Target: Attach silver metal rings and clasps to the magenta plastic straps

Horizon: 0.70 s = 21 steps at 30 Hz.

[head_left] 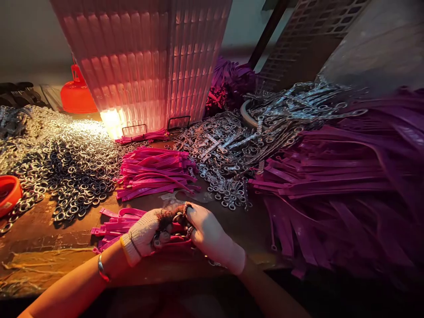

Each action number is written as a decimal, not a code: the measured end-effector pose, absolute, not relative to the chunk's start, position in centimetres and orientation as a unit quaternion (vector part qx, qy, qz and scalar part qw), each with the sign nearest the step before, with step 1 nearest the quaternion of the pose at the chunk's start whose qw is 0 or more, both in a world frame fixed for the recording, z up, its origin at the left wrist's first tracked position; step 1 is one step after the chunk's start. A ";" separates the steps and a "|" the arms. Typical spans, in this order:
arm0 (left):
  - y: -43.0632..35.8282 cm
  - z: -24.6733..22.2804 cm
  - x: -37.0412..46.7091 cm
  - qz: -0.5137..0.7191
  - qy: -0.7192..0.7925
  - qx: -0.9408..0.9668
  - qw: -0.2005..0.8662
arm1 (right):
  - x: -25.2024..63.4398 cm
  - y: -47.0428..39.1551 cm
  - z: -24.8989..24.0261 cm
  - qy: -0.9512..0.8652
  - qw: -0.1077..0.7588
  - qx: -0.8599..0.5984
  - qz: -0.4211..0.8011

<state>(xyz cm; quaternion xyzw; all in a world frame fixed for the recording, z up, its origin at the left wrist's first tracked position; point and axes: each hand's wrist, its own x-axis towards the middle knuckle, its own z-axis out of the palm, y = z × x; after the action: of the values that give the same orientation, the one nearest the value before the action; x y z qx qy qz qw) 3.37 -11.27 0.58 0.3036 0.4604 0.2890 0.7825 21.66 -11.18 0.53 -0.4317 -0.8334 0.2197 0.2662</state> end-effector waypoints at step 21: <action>-7.2 0.5 4.6 0.291 0.477 0.338 0.757 | 22.9 -6.9 -1.3 -0.786 0.184 -0.578 0.119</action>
<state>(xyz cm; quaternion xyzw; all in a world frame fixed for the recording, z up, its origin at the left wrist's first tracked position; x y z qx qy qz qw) 4.56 -7.19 0.52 0.3381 0.4772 0.2911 0.7571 22.93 -6.91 -1.25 -0.5779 -0.7862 0.1189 0.1837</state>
